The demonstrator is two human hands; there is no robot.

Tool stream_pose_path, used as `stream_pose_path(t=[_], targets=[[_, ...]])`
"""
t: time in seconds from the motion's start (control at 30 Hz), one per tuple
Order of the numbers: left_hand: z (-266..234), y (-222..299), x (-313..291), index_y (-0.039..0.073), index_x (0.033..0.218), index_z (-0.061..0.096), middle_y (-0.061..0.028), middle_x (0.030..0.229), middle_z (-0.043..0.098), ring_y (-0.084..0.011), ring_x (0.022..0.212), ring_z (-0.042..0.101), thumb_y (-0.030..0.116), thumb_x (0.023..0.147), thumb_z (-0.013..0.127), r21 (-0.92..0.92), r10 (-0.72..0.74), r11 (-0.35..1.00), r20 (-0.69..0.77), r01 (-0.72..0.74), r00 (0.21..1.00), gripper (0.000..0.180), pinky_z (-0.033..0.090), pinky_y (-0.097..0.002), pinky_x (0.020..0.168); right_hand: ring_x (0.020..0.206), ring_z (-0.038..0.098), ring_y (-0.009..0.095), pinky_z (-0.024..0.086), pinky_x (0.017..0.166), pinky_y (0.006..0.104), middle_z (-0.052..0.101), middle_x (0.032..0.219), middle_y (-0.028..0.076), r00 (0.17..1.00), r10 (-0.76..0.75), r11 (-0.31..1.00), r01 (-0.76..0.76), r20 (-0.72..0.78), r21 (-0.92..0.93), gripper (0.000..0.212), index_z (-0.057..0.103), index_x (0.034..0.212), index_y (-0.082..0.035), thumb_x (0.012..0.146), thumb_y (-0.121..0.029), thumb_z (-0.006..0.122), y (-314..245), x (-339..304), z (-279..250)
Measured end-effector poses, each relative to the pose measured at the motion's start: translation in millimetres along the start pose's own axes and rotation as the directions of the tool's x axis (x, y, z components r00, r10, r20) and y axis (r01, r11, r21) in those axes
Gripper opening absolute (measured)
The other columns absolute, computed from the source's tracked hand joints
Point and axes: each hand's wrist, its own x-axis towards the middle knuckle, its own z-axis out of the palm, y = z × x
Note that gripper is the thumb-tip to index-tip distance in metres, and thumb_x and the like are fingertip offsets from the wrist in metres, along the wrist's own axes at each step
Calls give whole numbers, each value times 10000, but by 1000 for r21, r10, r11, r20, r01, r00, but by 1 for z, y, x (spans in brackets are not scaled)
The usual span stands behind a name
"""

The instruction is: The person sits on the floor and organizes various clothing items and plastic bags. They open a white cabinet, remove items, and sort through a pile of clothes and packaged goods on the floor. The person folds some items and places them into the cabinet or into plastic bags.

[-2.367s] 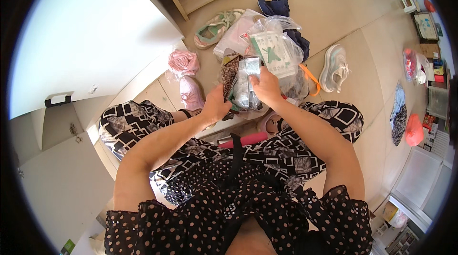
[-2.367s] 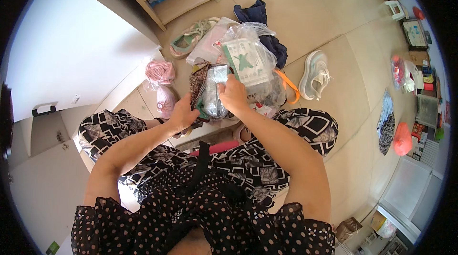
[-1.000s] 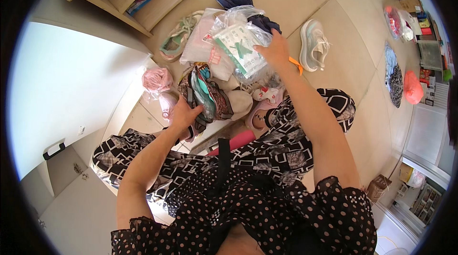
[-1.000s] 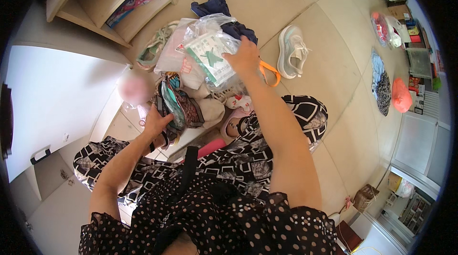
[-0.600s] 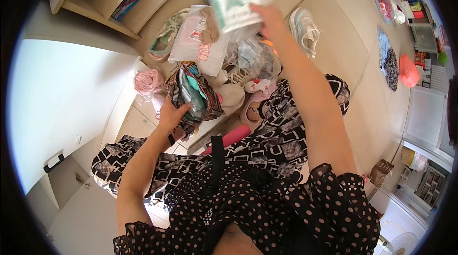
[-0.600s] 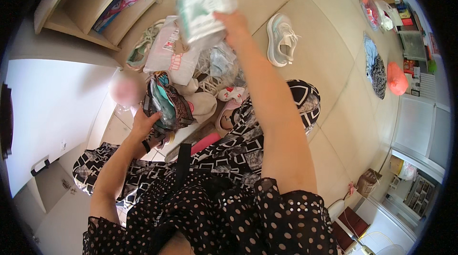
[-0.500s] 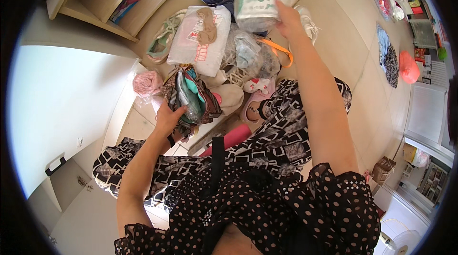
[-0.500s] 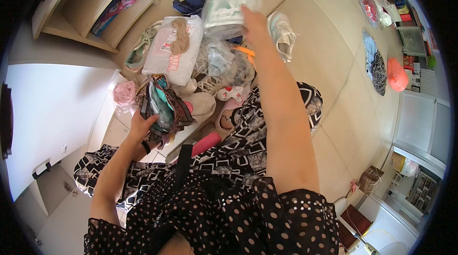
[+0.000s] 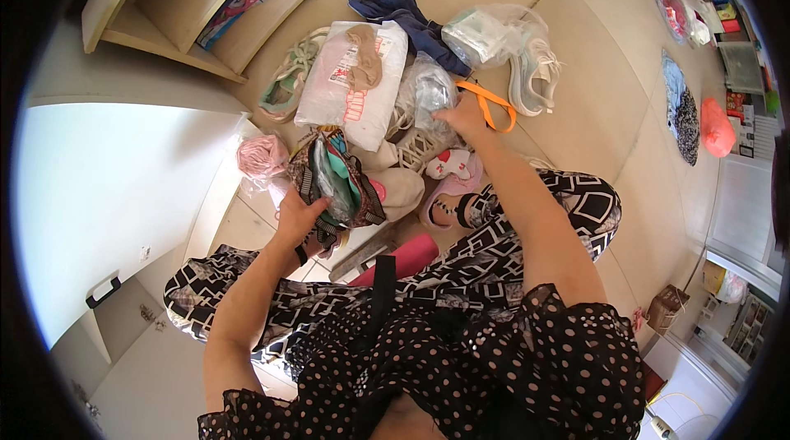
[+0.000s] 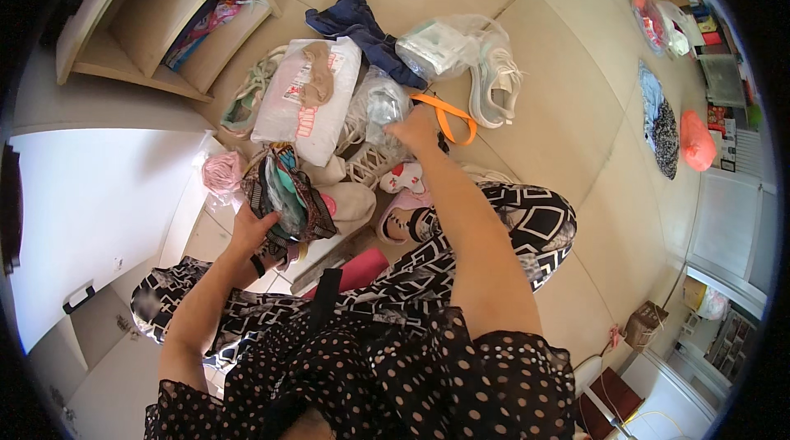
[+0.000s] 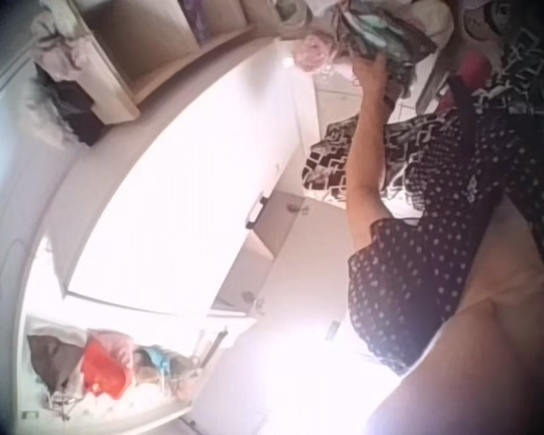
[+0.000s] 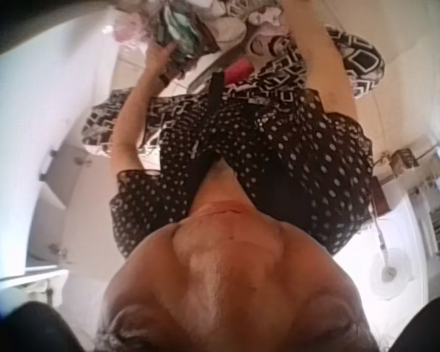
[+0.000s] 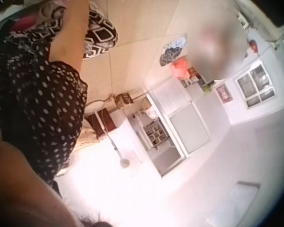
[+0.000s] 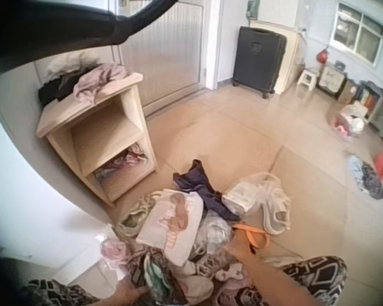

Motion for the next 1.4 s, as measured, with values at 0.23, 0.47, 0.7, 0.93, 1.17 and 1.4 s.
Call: stream_pose_path(t=[0.23, 0.47, 0.7, 0.93, 1.17, 1.4], targets=[[-6, 19, -1, -48, 1104, 448, -162, 1001, 592, -226, 898, 567, 115, 709, 660, -152, 20, 988, 41, -14, 999, 477, 435, -323, 820, 696, 556, 167, 435, 600, 302, 585, 721, 62, 871, -484, 689, 439, -85, 577, 175, 604, 770, -22, 637, -128, 643, -20, -2, -53], [7, 26, -1, -63, 1131, 381, -200, 996, 574, -265, 923, 559, 258, 689, 697, -127, 72, 989, -18, -73, 997, 631, 418, -325, 825, 706, 549, 127, 470, 665, 264, 542, 757, 20, 901, -339, 357, -143, 271, 923, 241, 520, 931, -64, 703, 0, 566, -90, -38, -120], [0, 53, -15, -37, 1050, 415, -232, 873, 582, -336, 818, 571, 244, 740, 626, -70, -31, 997, -8, 30, 999, 468, 430, -377, 750, 701, 540, 121, 434, 604, 233, 524, 780, 11, 751, -355, 599, -274, 556, 753, 267, 500, 909, -61, 669, 40, 561, -131, -154, -44], [4, 22, -1, -15, 1032, 471, -282, 861, 564, -427, 843, 537, 146, 767, 524, 17, 116, 993, -296, -116, 948, 315, 428, -442, 733, 707, 577, 325, 465, 599, 397, 526, 810, 187, 721, -668, 672, 690, 183, -268, 278, 473, 874, -43, 631, -17, 604, -108, -165, 15], [5, 31, -3, -11, 1004, 492, -277, 840, 558, -423, 824, 537, 159, 772, 513, -5, 96, 995, -216, -100, 972, 288, 431, -424, 708, 900, 551, 378, 449, 765, 416, 515, 1007, 234, 777, -476, 839, 542, 411, -52, 524, 431, 1096, -24, 653, -177, 665, -135, -170, 9], [14, 14, 2, -11, 1064, 490, -169, 827, 584, -224, 782, 555, 118, 791, 498, -268, 65, 960, -61, -79, 996, 302, 432, -323, 725, 1028, 523, 335, 391, 897, 368, 538, 1107, 231, 850, -383, 917, 397, 361, 38, 827, 372, 1240, 23, 595, -320, 759, -110, -145, 27]])
